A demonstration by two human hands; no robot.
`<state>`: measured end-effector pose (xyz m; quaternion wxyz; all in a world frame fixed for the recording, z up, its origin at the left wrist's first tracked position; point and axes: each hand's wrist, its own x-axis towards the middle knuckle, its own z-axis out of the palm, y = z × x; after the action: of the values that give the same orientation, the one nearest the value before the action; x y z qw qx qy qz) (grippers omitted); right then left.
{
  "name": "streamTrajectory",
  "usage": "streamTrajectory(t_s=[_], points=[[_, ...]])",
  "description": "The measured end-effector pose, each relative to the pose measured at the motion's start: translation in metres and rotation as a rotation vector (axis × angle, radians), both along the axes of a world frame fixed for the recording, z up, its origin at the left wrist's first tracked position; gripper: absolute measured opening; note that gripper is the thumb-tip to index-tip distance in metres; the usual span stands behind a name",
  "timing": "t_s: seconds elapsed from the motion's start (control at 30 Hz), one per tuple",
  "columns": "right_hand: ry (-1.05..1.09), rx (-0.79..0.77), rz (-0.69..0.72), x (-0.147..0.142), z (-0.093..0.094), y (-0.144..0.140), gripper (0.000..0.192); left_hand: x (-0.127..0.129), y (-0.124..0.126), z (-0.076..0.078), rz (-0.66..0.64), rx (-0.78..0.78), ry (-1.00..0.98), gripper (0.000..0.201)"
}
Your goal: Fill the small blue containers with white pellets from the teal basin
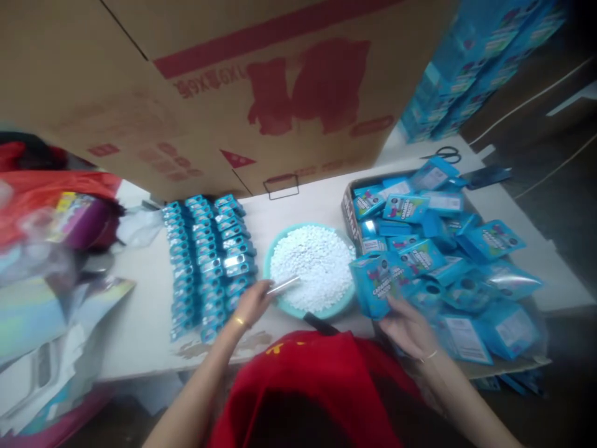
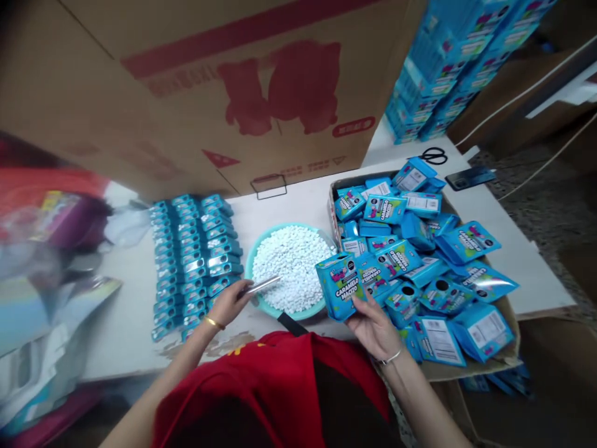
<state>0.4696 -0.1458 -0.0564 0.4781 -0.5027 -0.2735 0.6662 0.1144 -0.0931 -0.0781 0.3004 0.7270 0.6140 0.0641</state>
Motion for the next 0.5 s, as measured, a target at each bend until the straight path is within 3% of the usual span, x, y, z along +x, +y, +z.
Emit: streamTrajectory(t_s=[0.07,0.13,0.23,0.37,0.5], points=[[0.097,-0.051,0.001,-0.002,-0.005,-0.012,0.053,-0.015,-0.016,0.003,-0.033,-0.031,0.097,0.023],[0.173,-0.084,0.017,-0.005,-0.007,-0.019,0.056,-0.012,-0.026,-0.004,-0.044,-0.031,0.172,0.021],[0.204,-0.109,0.026,-0.009,-0.006,-0.018,0.062,0.026,-0.022,-0.027,-0.012,-0.013,0.209,0.019],[0.158,-0.139,0.02,-0.014,-0.003,-0.012,0.062,0.088,0.004,-0.063,0.054,0.004,0.151,0.017],[-0.002,-0.079,0.011,-0.019,-0.012,-0.006,0.054,0.104,0.02,-0.076,0.068,0.024,0.071,0.018]])
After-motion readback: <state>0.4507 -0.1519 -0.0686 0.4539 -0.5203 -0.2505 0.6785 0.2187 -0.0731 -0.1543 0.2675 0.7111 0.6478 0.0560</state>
